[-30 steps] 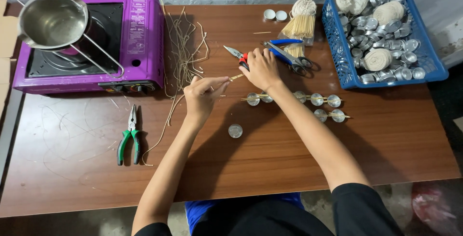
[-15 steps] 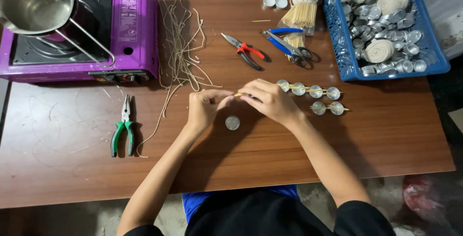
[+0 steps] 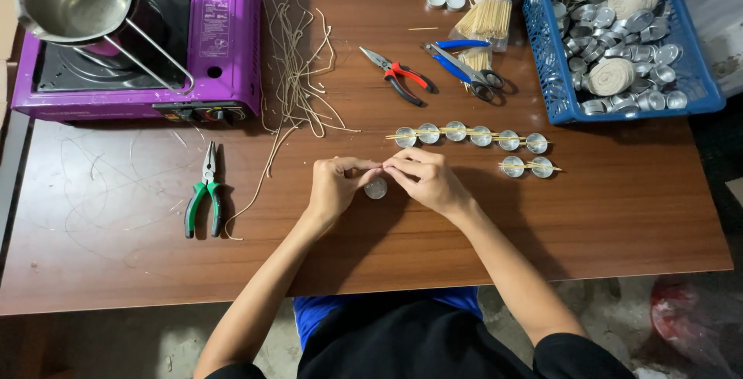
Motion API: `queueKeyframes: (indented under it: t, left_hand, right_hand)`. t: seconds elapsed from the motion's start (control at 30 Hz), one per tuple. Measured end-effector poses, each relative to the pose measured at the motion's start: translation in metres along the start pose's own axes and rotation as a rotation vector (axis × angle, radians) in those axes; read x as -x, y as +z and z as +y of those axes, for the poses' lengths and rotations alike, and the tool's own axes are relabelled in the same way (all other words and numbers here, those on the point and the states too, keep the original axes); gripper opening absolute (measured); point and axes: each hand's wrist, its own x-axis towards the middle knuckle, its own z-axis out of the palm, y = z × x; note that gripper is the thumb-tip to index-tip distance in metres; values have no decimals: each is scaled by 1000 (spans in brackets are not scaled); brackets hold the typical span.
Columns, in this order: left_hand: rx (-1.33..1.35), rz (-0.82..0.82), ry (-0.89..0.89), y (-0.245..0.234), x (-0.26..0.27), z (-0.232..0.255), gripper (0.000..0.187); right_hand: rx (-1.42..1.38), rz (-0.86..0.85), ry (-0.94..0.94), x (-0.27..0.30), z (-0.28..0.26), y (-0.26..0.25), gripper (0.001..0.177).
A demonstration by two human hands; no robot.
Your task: Assembling candle wicks by inserting them into metal sustainer tabs and crimping the tabs with pliers.
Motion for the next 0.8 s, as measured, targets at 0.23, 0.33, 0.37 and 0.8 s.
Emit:
queueKeyframes:
  t: [0.23, 0.33, 0.37, 0.8]
  left_hand:
    - [12, -9, -2, -4, 14, 3, 16]
    - [21, -27, 2, -8, 17, 11, 14]
    - [41, -34, -15, -10, 19, 16, 14]
    - [71, -56, -69, -24, 25, 6, 12]
  right_hand:
    - [-60, -14, 39, 6, -10, 2, 8]
    - [-66, -21, 41, 6, -10, 4, 9]
    - [-76, -20, 51, 7, -11, 4, 9]
    - [-111, -56, 113, 21, -14, 2, 16]
